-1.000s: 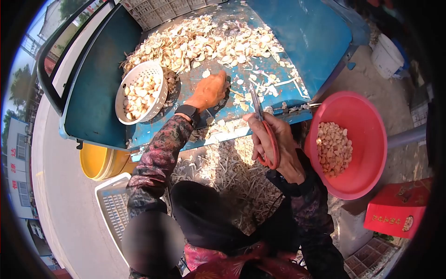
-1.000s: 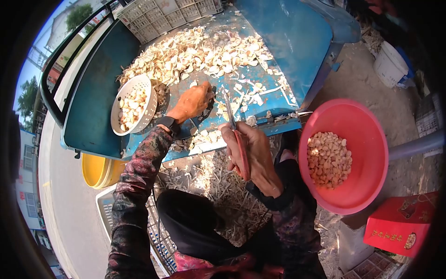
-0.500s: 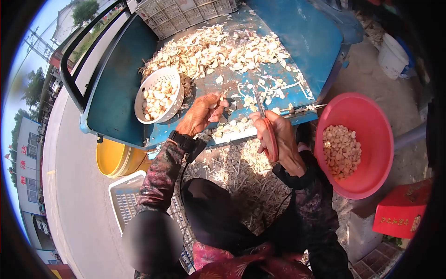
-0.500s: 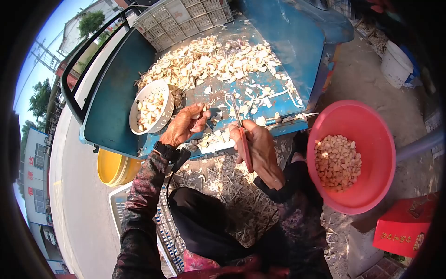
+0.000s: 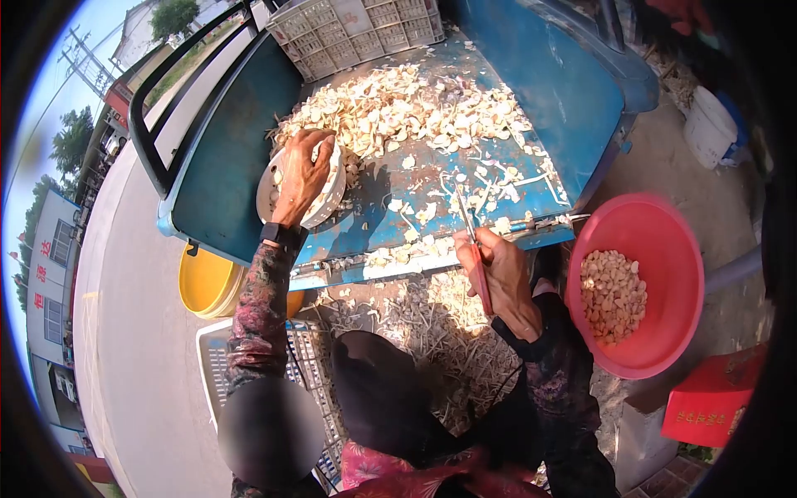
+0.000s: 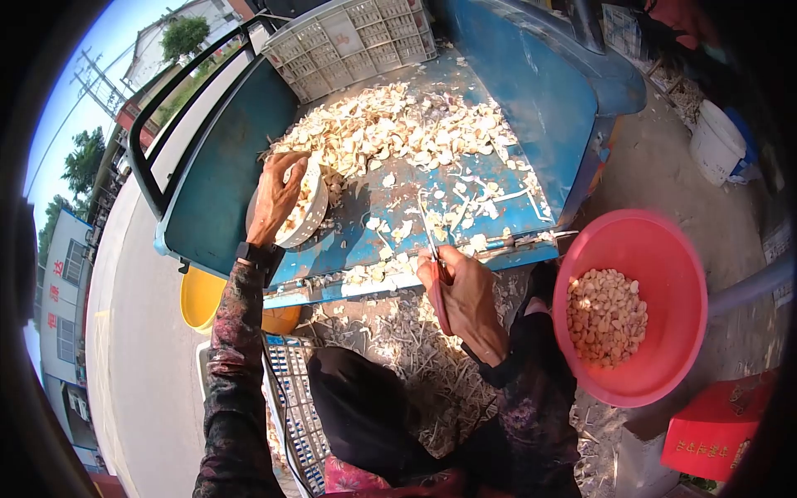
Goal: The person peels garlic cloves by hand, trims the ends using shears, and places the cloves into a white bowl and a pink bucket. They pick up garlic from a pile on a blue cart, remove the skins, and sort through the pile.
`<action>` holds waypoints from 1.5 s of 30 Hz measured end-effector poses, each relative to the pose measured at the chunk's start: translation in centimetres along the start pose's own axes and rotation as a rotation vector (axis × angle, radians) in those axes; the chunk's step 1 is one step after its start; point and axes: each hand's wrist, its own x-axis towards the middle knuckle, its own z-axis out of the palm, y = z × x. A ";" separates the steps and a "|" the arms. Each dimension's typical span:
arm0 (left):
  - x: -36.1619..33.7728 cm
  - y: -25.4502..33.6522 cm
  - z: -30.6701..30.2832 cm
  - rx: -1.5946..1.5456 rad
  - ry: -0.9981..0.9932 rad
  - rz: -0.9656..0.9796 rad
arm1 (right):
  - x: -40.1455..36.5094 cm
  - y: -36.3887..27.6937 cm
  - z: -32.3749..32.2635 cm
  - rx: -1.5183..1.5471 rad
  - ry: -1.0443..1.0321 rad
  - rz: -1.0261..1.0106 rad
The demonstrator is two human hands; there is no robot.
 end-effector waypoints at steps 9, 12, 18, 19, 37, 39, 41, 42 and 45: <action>4.4 -1.0 14.4 0.128 -0.355 -0.313 | -1.2 -1.3 -0.5 0.035 -0.025 -0.023; 3.9 -0.9 16.0 0.060 -0.532 -0.302 | -0.8 -1.1 -0.3 0.010 -0.029 -0.016; -2.1 2.7 15.5 -0.055 -0.635 -0.071 | -1.2 -0.9 0.0 0.040 -0.050 -0.035; -3.0 3.6 14.6 -0.042 -0.635 -0.007 | -1.2 -1.1 -0.1 0.047 -0.054 -0.008; 2.0 3.5 15.0 -0.036 -0.458 -0.193 | -0.7 -1.0 -0.2 -0.063 0.037 -0.077; 1.5 1.5 18.1 -0.028 -0.373 -0.093 | -0.7 -0.5 -0.3 -0.080 0.035 -0.066; 1.0 0.5 17.1 0.003 -0.245 0.060 | -0.4 0.0 -0.3 -0.108 0.036 -0.093; 1.1 0.8 15.4 -0.168 -0.336 -0.086 | -0.6 0.3 -0.2 -0.140 0.036 -0.110; 0.2 3.5 9.4 -0.711 -0.545 -0.424 | -0.5 0.7 -0.3 -0.270 0.114 -0.183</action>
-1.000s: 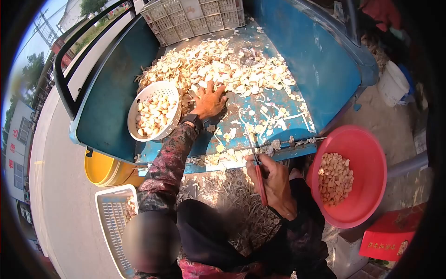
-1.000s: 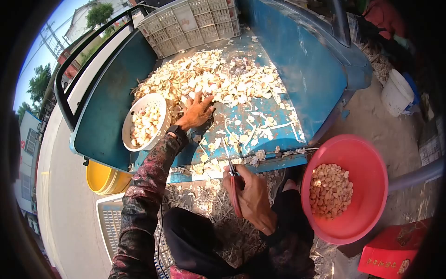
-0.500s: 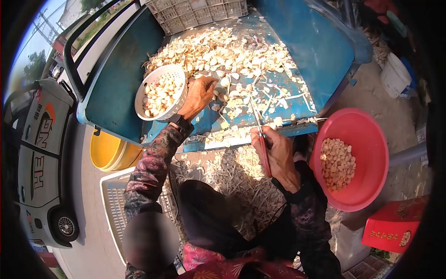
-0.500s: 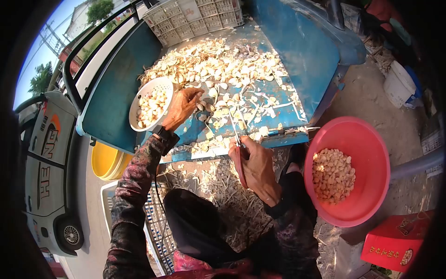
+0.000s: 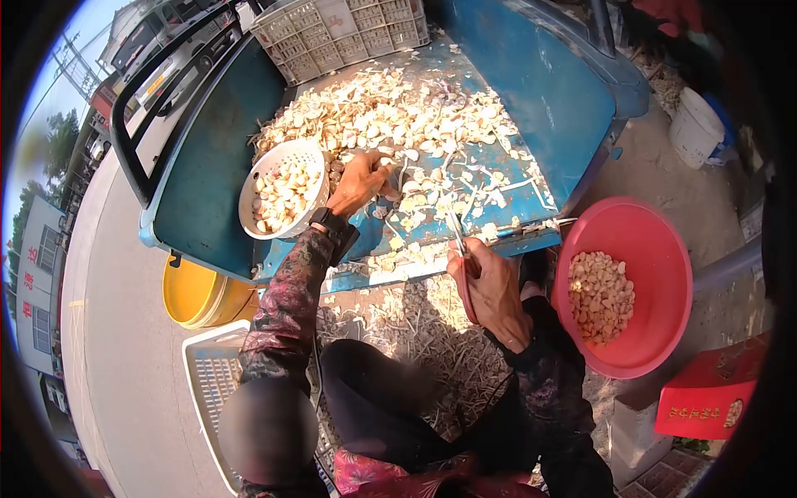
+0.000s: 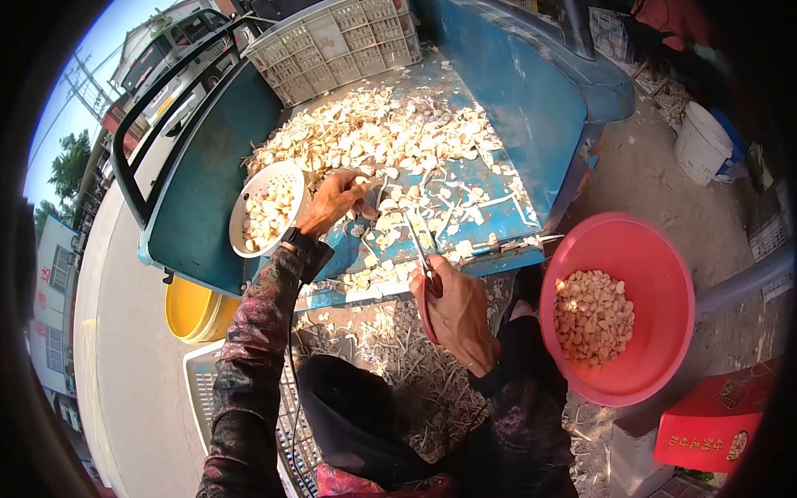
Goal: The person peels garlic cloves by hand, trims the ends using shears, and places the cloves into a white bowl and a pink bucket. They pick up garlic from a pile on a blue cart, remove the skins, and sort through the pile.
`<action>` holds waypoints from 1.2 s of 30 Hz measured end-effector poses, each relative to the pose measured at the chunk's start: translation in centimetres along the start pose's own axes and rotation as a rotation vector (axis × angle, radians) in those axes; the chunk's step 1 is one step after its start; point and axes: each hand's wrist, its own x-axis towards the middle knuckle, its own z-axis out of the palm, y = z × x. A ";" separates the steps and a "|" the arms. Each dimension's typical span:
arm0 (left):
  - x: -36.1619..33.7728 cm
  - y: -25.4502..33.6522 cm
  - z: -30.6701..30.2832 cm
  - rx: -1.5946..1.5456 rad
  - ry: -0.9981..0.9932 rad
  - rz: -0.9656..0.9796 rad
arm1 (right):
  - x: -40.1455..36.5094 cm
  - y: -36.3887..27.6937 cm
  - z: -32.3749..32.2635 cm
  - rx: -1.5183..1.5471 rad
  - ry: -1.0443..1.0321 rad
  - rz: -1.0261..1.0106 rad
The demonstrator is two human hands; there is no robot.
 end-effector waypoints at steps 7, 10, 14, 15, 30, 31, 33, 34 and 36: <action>-9.8 5.0 0.0 -0.279 -0.233 -0.119 | -0.1 0.1 1.0 -0.308 0.078 -0.234; -11.4 4.9 -0.2 -0.239 -0.340 -0.116 | -0.3 0.1 1.1 -0.259 0.047 -0.318; -12.1 4.7 -0.4 -0.167 -0.408 -0.105 | -0.3 0.2 0.9 -0.164 -0.024 -0.399; -12.0 4.8 -0.4 -0.126 -0.424 -0.088 | -0.2 0.4 1.3 -0.163 -0.025 -0.400; -8.6 -0.2 -0.8 -0.773 -0.154 -0.154 | 0.6 -0.2 0.3 0.391 -0.103 0.154; -7.9 -0.7 -1.4 -0.804 -0.071 -0.134 | 0.5 -0.1 0.3 0.364 -0.076 0.144; -5.8 -1.7 -2.0 -0.625 -0.011 -0.196 | 0.5 -0.2 0.4 0.291 -0.081 0.099; -5.3 -1.3 -2.0 -0.339 0.025 -0.197 | 0.4 -0.5 0.5 0.258 -0.091 0.093; -2.7 -3.8 -1.5 0.154 0.148 -0.047 | 0.4 -0.6 0.8 0.227 -0.107 0.106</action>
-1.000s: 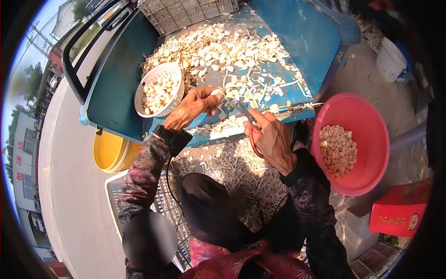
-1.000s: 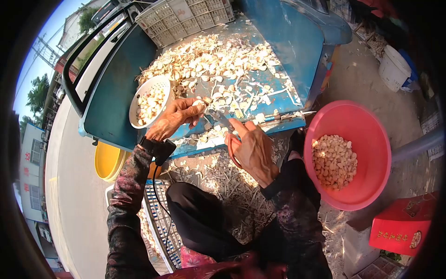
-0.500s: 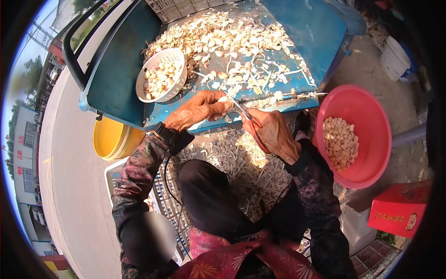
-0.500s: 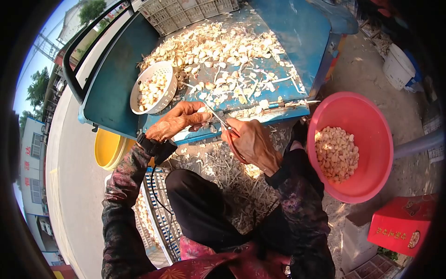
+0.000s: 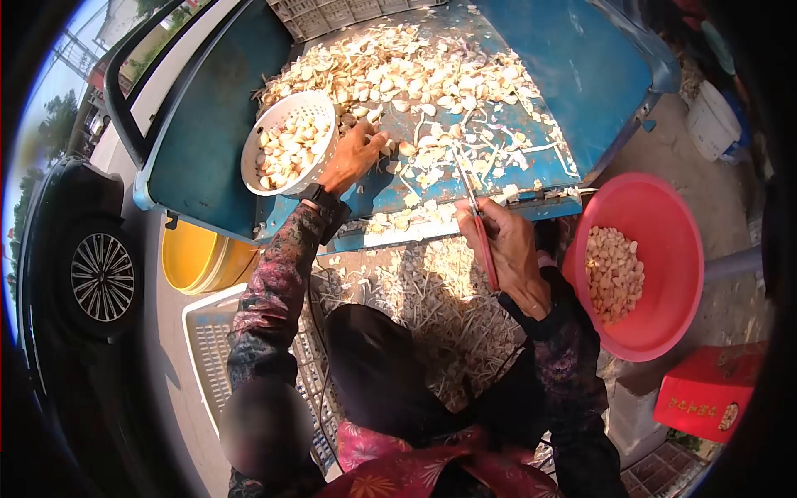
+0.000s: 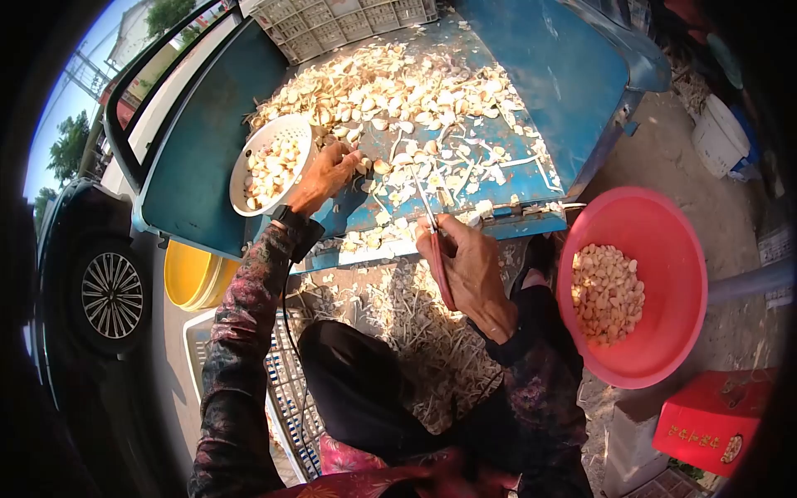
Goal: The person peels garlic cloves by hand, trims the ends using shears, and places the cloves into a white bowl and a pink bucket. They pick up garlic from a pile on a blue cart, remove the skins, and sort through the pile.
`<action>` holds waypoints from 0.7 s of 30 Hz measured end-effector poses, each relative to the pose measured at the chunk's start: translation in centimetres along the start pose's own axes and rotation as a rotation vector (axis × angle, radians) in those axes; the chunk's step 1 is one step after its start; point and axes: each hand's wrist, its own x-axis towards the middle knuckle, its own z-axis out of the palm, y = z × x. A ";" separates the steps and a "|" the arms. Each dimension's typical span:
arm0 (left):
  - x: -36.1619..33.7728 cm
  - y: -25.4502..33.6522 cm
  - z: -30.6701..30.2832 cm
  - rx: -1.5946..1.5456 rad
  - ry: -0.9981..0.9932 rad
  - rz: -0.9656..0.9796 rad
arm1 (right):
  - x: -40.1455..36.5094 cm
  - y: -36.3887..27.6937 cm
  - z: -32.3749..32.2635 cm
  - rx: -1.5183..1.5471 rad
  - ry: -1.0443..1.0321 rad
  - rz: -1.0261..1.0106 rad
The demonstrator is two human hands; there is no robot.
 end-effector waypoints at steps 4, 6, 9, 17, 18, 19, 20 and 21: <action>3.1 -1.2 2.2 0.469 -0.049 0.151 | 0.1 -0.1 -0.3 -0.055 -0.050 0.051; 3.6 -1.5 2.3 0.456 -0.087 0.163 | 0.1 0.5 0.0 -0.065 -0.009 -0.051; 3.0 -1.1 1.4 0.395 -0.116 0.181 | 0.2 1.3 0.3 -0.068 0.028 -0.102; -3.2 0.8 -0.3 -0.878 -0.266 -0.202 | 0.0 0.8 0.0 -0.196 0.027 -0.123; -4.4 1.9 -0.4 -0.927 -0.263 -0.227 | 0.0 0.5 0.1 -0.262 0.034 -0.121; -5.1 2.2 -0.4 -0.956 -0.279 -0.217 | -0.1 0.2 0.1 -0.257 0.029 -0.119; -5.8 2.6 -0.5 -0.989 -0.313 -0.212 | -0.2 -0.2 0.1 -0.307 0.022 -0.119; -6.3 3.1 -0.7 -1.022 -0.347 -0.204 | -0.3 -0.3 0.1 -0.359 0.016 -0.121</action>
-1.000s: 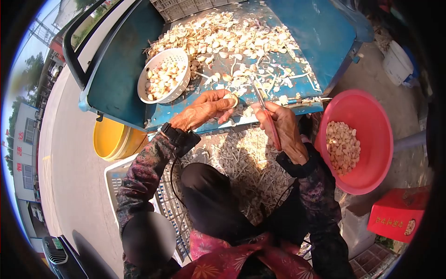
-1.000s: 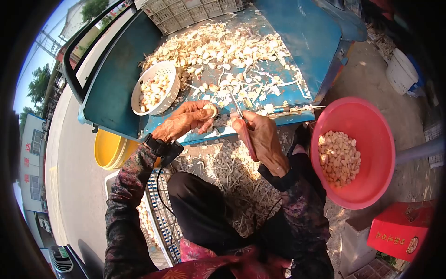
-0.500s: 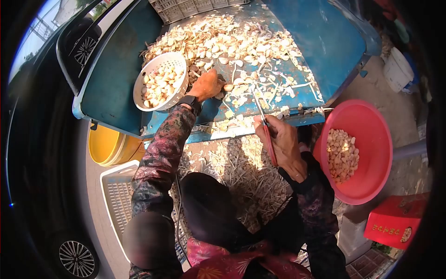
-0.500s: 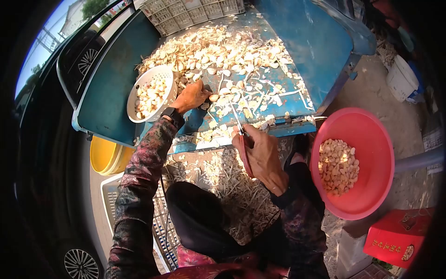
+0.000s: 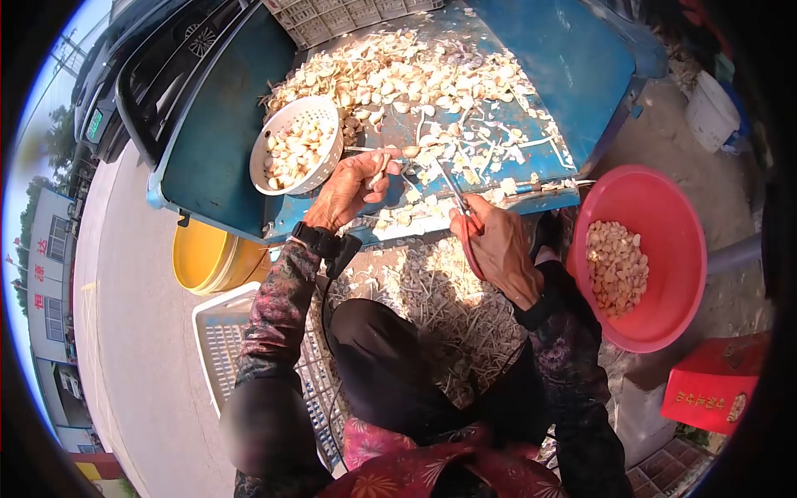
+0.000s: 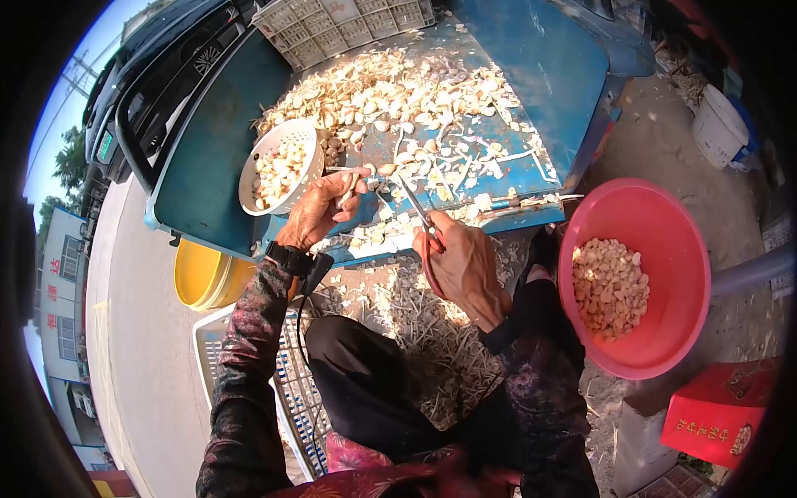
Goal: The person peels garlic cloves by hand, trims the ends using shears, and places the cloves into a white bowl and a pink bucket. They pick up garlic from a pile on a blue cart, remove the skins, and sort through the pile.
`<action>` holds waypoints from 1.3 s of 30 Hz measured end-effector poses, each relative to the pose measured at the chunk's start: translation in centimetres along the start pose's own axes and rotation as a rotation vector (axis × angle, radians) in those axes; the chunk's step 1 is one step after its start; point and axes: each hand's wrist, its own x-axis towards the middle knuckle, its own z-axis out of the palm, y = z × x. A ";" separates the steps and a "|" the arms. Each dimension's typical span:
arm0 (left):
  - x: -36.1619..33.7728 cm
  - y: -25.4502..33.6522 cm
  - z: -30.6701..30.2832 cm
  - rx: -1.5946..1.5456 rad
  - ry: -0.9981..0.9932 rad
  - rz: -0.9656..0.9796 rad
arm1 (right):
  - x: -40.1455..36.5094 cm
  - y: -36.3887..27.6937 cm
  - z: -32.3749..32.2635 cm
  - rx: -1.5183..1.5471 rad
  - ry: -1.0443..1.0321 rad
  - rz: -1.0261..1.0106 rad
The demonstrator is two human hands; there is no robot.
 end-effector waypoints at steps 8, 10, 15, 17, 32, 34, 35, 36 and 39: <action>0.8 6.2 -2.5 1.389 0.637 0.868 | 0.0 0.0 0.1 -0.005 -0.001 -0.020; 1.5 5.5 -1.0 1.320 0.441 0.568 | 0.0 -0.1 0.1 -0.009 0.018 -0.022; 6.5 -0.9 -3.0 1.650 0.077 0.604 | -0.2 0.8 0.4 0.045 0.025 -0.080; 7.0 -1.1 -3.1 1.654 0.059 0.573 | -0.1 1.1 0.5 0.068 0.045 -0.100; 1.0 -0.9 -1.4 -0.134 0.011 0.043 | 0.0 0.2 0.7 -0.059 -0.079 0.002; 0.4 -0.8 -0.2 -0.207 -0.055 0.017 | -0.1 1.0 1.7 0.013 0.051 -0.083; 0.2 -0.9 0.6 -0.236 -0.035 0.006 | -0.2 1.1 2.0 -0.012 0.127 -0.159; -0.1 -0.8 1.8 -0.265 -0.019 -0.007 | -0.3 1.1 2.0 -0.020 0.133 -0.154; -0.6 -1.1 4.2 -0.342 -0.048 -0.045 | -0.5 0.8 1.9 -0.075 0.151 -0.212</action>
